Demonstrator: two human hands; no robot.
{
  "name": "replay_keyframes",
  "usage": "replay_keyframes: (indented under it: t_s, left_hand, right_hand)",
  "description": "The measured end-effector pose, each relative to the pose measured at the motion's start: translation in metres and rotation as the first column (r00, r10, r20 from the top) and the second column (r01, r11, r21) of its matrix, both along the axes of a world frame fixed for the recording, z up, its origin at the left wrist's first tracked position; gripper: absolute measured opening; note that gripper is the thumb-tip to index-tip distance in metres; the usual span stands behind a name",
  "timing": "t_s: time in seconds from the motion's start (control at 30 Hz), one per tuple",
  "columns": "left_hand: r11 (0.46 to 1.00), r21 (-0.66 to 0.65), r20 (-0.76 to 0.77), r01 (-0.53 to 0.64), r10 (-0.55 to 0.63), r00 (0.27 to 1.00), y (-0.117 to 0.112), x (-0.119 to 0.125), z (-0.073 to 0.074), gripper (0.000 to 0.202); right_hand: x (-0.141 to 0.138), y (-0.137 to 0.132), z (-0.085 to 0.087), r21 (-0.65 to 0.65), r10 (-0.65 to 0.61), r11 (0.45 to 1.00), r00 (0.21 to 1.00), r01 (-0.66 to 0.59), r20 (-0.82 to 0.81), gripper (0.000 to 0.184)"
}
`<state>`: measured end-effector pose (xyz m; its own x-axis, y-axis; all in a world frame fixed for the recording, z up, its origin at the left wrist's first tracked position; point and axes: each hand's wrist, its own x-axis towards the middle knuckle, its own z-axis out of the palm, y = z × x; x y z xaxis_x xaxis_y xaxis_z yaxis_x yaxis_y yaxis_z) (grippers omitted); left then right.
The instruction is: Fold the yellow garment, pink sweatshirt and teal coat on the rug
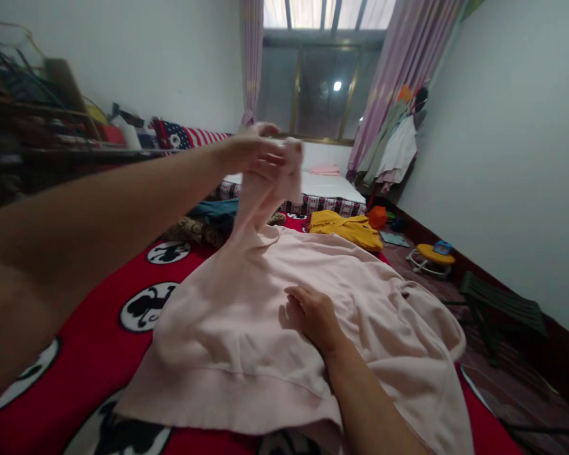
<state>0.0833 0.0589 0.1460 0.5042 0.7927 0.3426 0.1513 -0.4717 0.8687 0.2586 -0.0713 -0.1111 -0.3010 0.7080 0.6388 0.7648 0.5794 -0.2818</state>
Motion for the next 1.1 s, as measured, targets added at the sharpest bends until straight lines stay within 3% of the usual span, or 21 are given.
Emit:
replay_keyframes:
  t_s: [0.07,0.17,0.27,0.37,0.43,0.5,0.57,0.6,0.67,0.73,0.83,0.97,1.1]
  left_hand:
    - [0.99,0.055,-0.01,0.129,-0.128,0.992,-0.009,0.019,-0.014,0.079]
    - [0.963,0.119,-0.222,0.241,-0.21,0.952,-0.018,0.014,-0.062,0.091]
    - [0.971,0.205,-0.482,0.119,-0.006,0.876,-0.023,-0.029,-0.112,0.085]
    - [0.981,0.195,-0.714,-0.007,0.147,0.685,-0.037,-0.088,-0.146,0.069]
    - [0.996,0.079,-0.813,-0.028,0.081,0.576,-0.055,-0.123,-0.161,0.062]
    - [0.999,-0.033,-0.859,-0.005,-0.025,0.511,-0.076,-0.148,-0.173,0.055]
    - [0.993,-0.116,-0.856,0.014,-0.107,0.507,-0.095,-0.163,-0.184,0.049]
    - [0.988,-0.154,-0.839,0.016,-0.139,0.526,-0.103,-0.168,-0.189,0.046]
    - [0.972,-0.235,-0.787,0.026,-0.206,0.582,-0.113,-0.174,-0.194,0.04]
    - [0.949,-0.314,-0.722,0.029,-0.258,0.641,-0.116,-0.177,-0.196,0.038]
    - [0.916,-0.4,-0.622,-0.031,-0.246,0.743,-0.114,-0.18,-0.19,0.042]
    - [0.88,-0.453,-0.467,-0.139,-0.102,0.878,-0.109,-0.175,-0.167,0.053]
    - [0.917,-0.356,-0.332,-0.179,0.055,0.942,-0.113,-0.148,-0.124,0.055]
  right_hand:
    - [0.003,0.001,-0.003,-0.038,-0.019,0.999,1.0,0.019,-0.02,0.021]
    - [0.005,0.002,-0.005,-0.094,-0.02,0.995,0.999,0.017,-0.028,0.021]
    - [0.004,0.002,-0.004,-0.158,0.01,0.987,0.999,-0.018,-0.048,0.017]
    - [-0.002,-0.001,0.005,-0.251,0.018,0.966,0.988,-0.056,-0.151,0.02]
    - [-0.011,-0.008,0.018,-0.349,0.023,0.932,0.978,-0.095,-0.206,0.026]
    - [-0.022,-0.022,0.034,-0.479,0.057,0.87,0.989,-0.118,-0.139,0.029]
    - [-0.031,-0.043,0.05,-0.554,0.135,0.827,0.99,-0.095,0.031,0.033]
    - [-0.034,-0.055,0.056,-0.551,0.17,0.831,0.978,-0.076,0.121,0.039]
    - [-0.032,-0.082,0.059,-0.48,0.202,0.876,0.945,-0.057,0.256,0.063]
    - [-0.022,-0.106,0.052,-0.373,0.175,0.927,0.923,-0.037,0.343,0.081]
    - [0.001,-0.134,0.03,-0.207,0.031,0.976,0.894,0.07,0.447,0.088]
    - [0.025,-0.159,0.016,-0.113,-0.124,0.976,0.901,0.186,0.416,0.07]
    - [0.031,-0.174,0.039,-0.173,-0.095,0.977,0.979,0.127,0.181,0.029]
